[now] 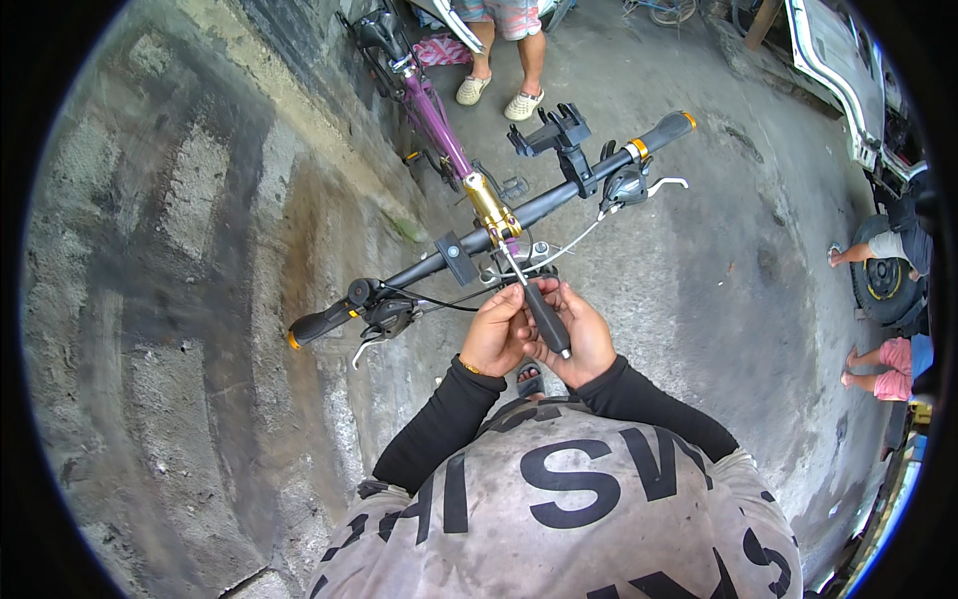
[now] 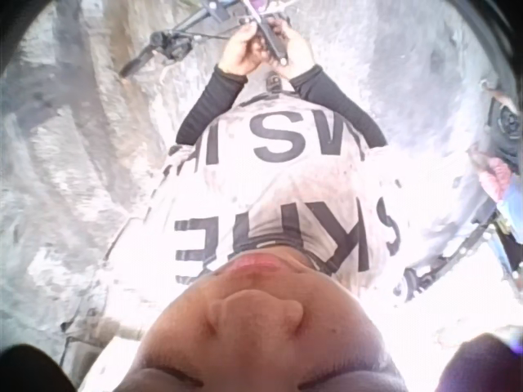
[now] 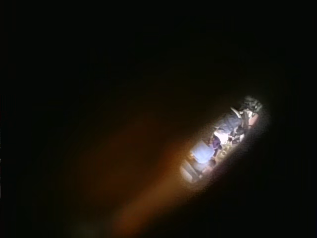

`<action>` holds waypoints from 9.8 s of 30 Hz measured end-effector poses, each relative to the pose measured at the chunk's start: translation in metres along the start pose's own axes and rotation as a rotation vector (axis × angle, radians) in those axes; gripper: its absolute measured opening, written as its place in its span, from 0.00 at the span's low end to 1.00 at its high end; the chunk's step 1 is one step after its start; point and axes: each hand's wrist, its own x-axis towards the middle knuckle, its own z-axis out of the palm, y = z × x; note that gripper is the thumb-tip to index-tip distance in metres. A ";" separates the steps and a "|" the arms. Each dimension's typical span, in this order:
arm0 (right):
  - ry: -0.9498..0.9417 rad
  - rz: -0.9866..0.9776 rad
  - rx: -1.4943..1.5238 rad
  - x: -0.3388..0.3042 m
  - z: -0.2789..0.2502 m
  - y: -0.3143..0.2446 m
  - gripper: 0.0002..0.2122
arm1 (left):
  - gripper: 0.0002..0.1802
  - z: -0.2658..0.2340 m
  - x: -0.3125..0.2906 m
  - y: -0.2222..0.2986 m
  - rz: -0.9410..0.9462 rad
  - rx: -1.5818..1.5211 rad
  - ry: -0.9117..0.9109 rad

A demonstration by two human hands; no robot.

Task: The person uses a T-handle hex wrench to tighten bolts on the handlebar stem and brake lever of a purple bicycle. The person holds the handlebar with one hand while turning the wrench with the other. Another person briefly moves the bicycle during the process.

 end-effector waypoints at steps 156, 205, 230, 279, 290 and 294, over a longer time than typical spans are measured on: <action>-0.131 -0.094 -1.975 0.368 -0.547 -0.101 0.12 | 0.35 -0.128 -0.011 -0.247 0.728 0.601 0.982; -0.290 -0.021 -1.100 0.078 -0.341 -0.094 0.08 | 0.20 0.015 -0.092 -0.172 0.572 0.185 0.949; 0.120 -1.039 -0.611 -0.045 -0.060 0.073 0.08 | 0.24 0.043 0.003 -0.023 -0.103 -0.390 0.112; 0.592 -1.200 -1.468 -0.069 -0.021 0.071 0.33 | 0.11 0.015 0.008 -0.008 -0.179 -0.418 -0.154; 0.355 -1.460 -1.776 -0.029 -0.012 0.038 0.29 | 0.12 -0.009 0.014 -0.005 -0.247 -0.263 -0.254; 0.438 -1.453 -1.497 -0.015 -0.015 0.056 0.28 | 0.12 -0.011 0.014 -0.004 -0.230 -0.239 -0.239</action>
